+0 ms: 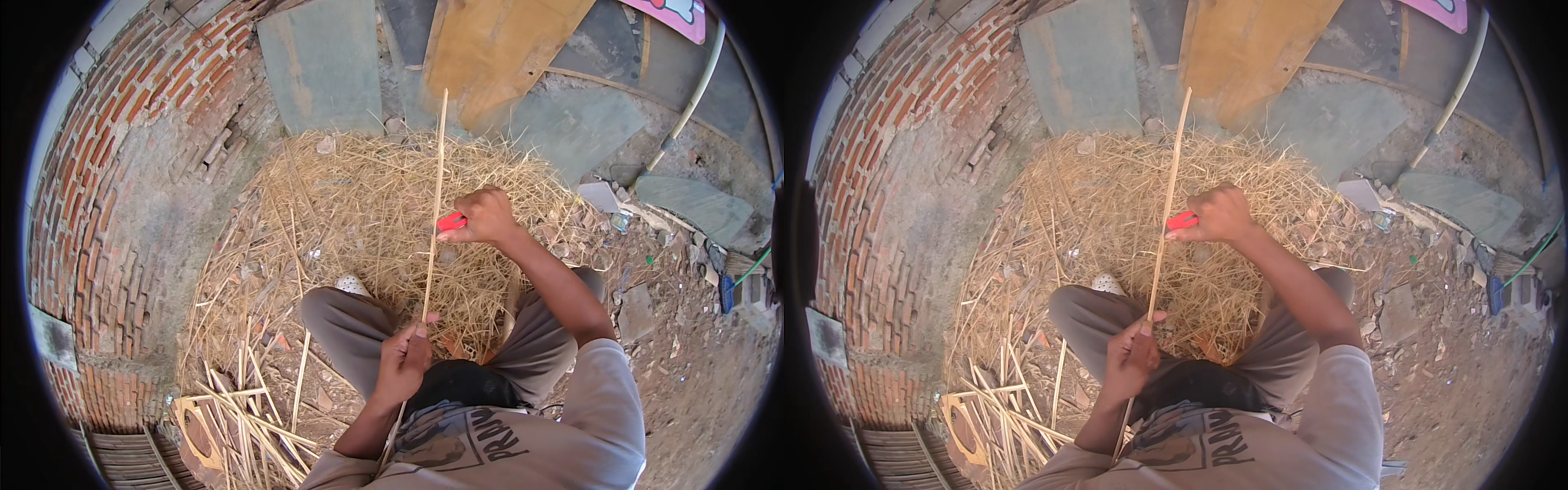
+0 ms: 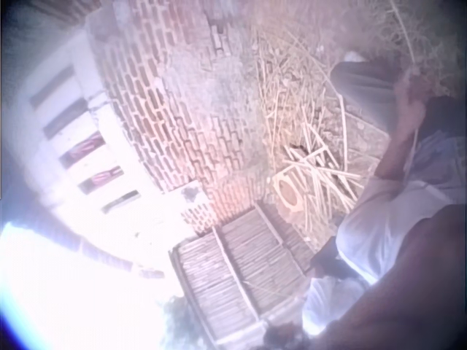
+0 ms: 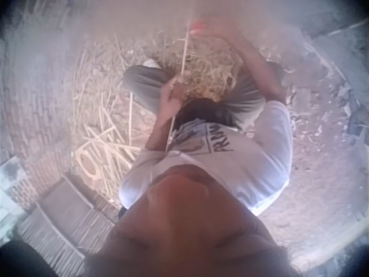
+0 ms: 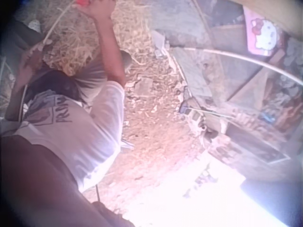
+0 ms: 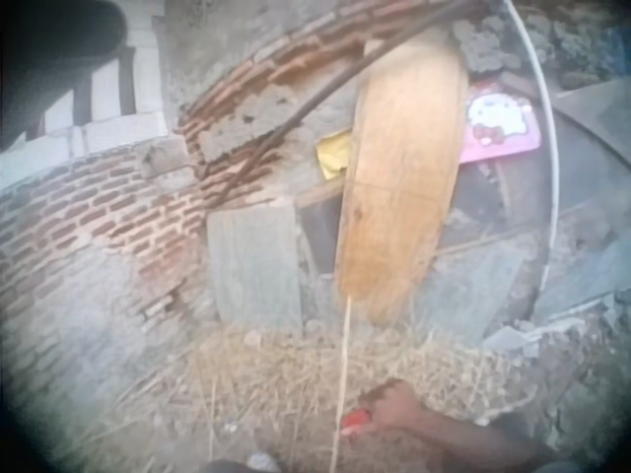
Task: The person sits cross-legged on a pile of straw and uses a red utility knife to shave the surface of a long bamboo stick. They hold the stick with their left hand and scrape it with the knife in their right hand, moving the tool along the length of the stick repeatedly.
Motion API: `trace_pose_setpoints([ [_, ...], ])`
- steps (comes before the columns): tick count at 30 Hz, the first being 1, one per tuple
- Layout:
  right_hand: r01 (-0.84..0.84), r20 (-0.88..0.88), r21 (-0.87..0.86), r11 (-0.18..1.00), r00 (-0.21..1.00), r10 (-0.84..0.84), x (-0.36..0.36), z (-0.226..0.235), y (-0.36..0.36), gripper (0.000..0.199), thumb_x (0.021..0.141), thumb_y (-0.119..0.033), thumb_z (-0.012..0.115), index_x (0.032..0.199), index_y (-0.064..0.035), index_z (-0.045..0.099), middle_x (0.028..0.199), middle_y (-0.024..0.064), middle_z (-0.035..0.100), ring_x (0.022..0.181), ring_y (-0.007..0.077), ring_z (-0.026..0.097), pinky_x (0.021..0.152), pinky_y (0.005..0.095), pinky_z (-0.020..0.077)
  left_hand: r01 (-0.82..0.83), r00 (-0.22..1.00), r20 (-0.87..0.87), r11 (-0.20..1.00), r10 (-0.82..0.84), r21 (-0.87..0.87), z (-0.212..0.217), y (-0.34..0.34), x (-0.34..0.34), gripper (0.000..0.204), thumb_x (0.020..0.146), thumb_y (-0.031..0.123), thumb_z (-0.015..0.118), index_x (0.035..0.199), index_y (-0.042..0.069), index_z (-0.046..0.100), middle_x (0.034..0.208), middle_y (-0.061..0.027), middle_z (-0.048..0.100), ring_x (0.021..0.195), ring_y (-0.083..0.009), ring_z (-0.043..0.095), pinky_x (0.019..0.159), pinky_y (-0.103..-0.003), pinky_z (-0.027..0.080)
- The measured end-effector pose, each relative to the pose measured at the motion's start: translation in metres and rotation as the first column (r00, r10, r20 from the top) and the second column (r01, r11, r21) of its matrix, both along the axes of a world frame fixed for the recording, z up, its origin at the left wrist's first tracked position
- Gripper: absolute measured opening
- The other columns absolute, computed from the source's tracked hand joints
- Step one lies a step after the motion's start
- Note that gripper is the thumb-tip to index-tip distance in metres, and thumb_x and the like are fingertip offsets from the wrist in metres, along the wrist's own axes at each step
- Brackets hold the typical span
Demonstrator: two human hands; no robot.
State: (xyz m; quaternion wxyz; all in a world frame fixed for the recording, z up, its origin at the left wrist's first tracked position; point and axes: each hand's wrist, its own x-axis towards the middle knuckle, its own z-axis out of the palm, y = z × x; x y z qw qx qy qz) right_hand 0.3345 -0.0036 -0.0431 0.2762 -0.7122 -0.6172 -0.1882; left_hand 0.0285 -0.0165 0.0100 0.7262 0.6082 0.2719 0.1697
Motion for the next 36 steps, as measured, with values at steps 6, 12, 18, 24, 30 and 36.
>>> trace_pose_setpoints([
  [6,0.337,-0.060,-0.077,0.938,0.938,-0.342,0.074,-0.019,0.003,0.072,0.071,-0.082,0.053,0.055,-0.0122,0.060,0.046,0.0065,0.054,0.044,0.0263,0.058,0.044,0.0374,0.0456,0.079,0.996,-0.032,0.997,-0.078,0.026,-0.011,-0.016,-0.016,0.034,0.104,0.020,0.041,0.127,-0.001,0.054,0.057,0.0060,0.040,0.051,-0.0013,0.034,0.047,-0.020,0.030],
  [12,0.311,-0.004,-0.131,0.941,0.949,-0.314,0.085,-0.032,0.004,0.064,0.077,-0.074,0.054,0.063,-0.0125,0.064,0.053,0.0123,0.058,0.050,0.0309,0.060,0.051,0.0428,0.0489,0.107,0.989,-0.114,0.989,-0.095,0.106,-0.010,-0.011,-0.019,0.034,0.104,0.022,0.042,0.124,0.000,0.056,0.057,0.0066,0.040,0.052,-0.0008,0.036,0.048,-0.020,0.031],
  [18,0.756,-0.428,-0.355,0.549,0.391,-0.815,0.226,-0.063,-0.110,0.089,0.088,-0.075,0.032,0.092,0.0052,0.071,0.086,0.0301,0.067,0.091,0.0390,0.068,0.080,0.0456,0.0520,0.162,0.983,-0.087,0.987,-0.162,-0.010,-0.012,-0.033,-0.084,0.030,0.103,0.015,0.042,0.126,0.001,0.055,0.059,0.0070,0.040,0.052,-0.0022,0.036,0.048,-0.019,0.029],
  [24,0.627,-0.488,-0.403,0.666,0.469,-0.736,0.155,0.020,-0.082,0.079,0.086,-0.074,0.040,0.087,-0.0011,0.072,0.075,0.0242,0.066,0.081,0.0396,0.066,0.077,0.0452,0.0503,0.019,1.000,-0.018,0.992,-0.021,-0.127,0.012,0.013,-0.021,0.037,0.105,0.024,0.037,0.126,-0.001,0.054,0.055,0.0019,0.043,0.043,-0.0034,0.036,0.040,-0.021,0.030],
  [30,0.129,-0.307,-0.228,0.965,0.931,-0.197,0.065,0.068,-0.059,0.067,0.084,-0.070,0.051,0.069,-0.0056,0.066,0.057,0.0145,0.058,0.059,0.0337,0.061,0.058,0.0438,0.0471,0.033,0.993,-0.112,0.996,-0.041,-0.077,0.020,0.006,-0.004,0.037,0.105,0.024,0.037,0.127,-0.002,0.053,0.054,0.0023,0.043,0.040,-0.0033,0.033,0.037,-0.020,0.026],
  [36,-0.100,-0.094,-0.293,0.951,0.993,0.075,0.023,0.072,-0.047,0.064,0.079,-0.070,0.057,0.060,-0.0085,0.060,0.049,0.0108,0.053,0.048,0.0321,0.056,0.047,0.0412,0.0422,0.017,0.995,-0.098,1.000,-0.016,0.014,0.025,-0.001,-0.006,0.036,0.105,0.023,0.039,0.125,-0.001,0.056,0.054,0.0028,0.043,0.042,-0.0020,0.033,0.040,-0.020,0.026],
])
